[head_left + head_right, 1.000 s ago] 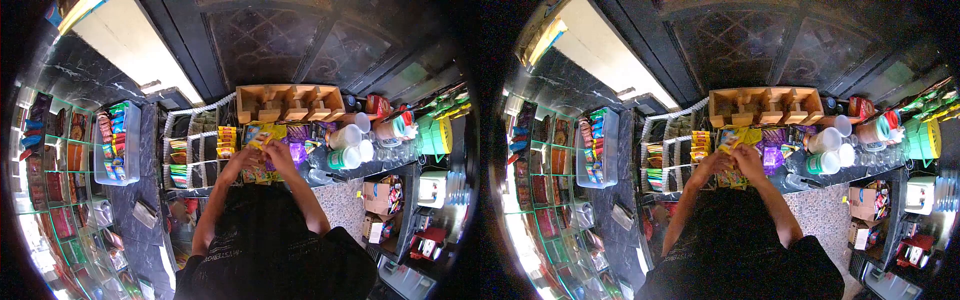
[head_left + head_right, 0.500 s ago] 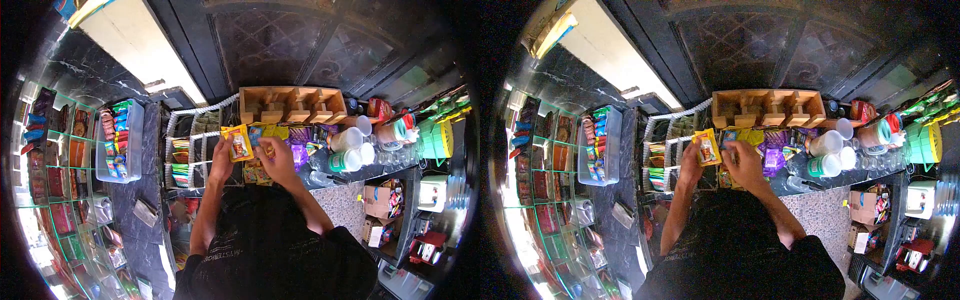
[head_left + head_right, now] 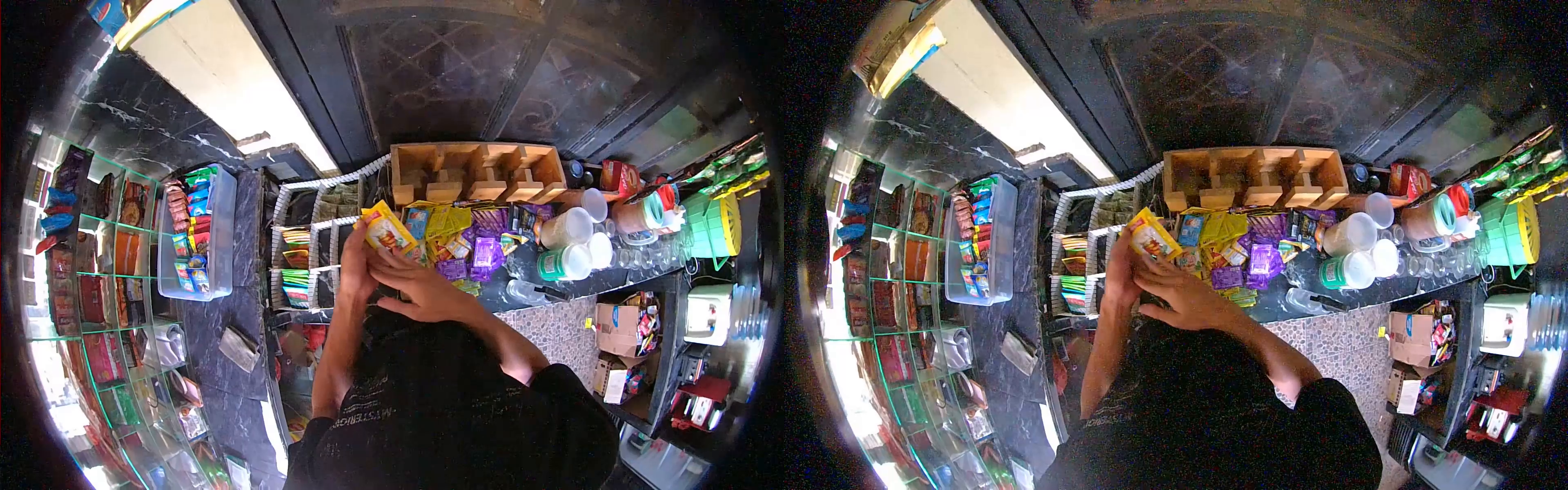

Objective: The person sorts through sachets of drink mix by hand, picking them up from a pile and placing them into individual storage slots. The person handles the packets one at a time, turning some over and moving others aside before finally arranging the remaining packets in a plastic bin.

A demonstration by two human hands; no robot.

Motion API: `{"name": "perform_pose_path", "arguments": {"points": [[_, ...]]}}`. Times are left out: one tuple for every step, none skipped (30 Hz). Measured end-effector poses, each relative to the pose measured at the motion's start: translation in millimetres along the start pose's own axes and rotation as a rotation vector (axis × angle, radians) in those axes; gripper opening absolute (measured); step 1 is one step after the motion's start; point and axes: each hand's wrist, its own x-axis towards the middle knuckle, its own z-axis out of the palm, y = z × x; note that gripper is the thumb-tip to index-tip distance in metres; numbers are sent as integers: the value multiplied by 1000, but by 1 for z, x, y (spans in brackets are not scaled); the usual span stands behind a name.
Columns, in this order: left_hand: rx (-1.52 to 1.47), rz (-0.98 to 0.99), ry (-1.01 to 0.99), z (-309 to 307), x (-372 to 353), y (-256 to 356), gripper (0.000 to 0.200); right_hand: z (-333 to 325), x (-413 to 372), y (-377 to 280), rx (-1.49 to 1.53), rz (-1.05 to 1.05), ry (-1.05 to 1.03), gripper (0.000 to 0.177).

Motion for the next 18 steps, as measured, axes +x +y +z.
{"name": "perform_pose_path", "arguments": {"points": [[27,55,56,-7,3,1,46,-6,-4,3,2,-1,-2,55],[53,107,111,-7,3,3,45,-14,-9,8,263,203,-108,46],[62,103,139,-5,0,6,43,-19,-12,11,524,408,-213,38],[60,104,143,-8,1,5,43,-17,-12,14,525,408,-218,38],[183,152,173,-8,0,6,42,-15,-11,17,458,417,96,37],[307,198,203,-8,0,6,41,-15,-10,19,385,419,408,37],[300,179,244,-5,-1,1,38,-18,-8,23,387,521,452,43],[300,179,242,-5,0,-4,38,-15,-5,24,386,522,454,43],[573,256,227,-8,1,-9,37,-8,1,25,500,495,538,43],[847,332,206,-9,2,-15,37,-1,5,25,615,466,624,44],[1069,500,175,-1,4,-21,34,4,7,25,615,469,630,44],[1313,607,182,4,2,-24,28,8,9,24,1076,614,564,48],[1452,599,223,8,0,-26,25,10,9,24,1537,747,467,52],[1591,591,267,10,-1,-26,23,4,8,26,1536,747,468,52],[1592,593,267,7,1,-25,23,-8,7,31,1621,712,406,52],[1623,640,294,0,2,-24,23,-19,4,36,1707,677,340,52],[1654,686,323,-7,3,-22,23,-30,-1,41,1709,680,338,52],[1654,683,327,-12,3,-19,23,-41,-7,46,1820,584,354,53]]}}
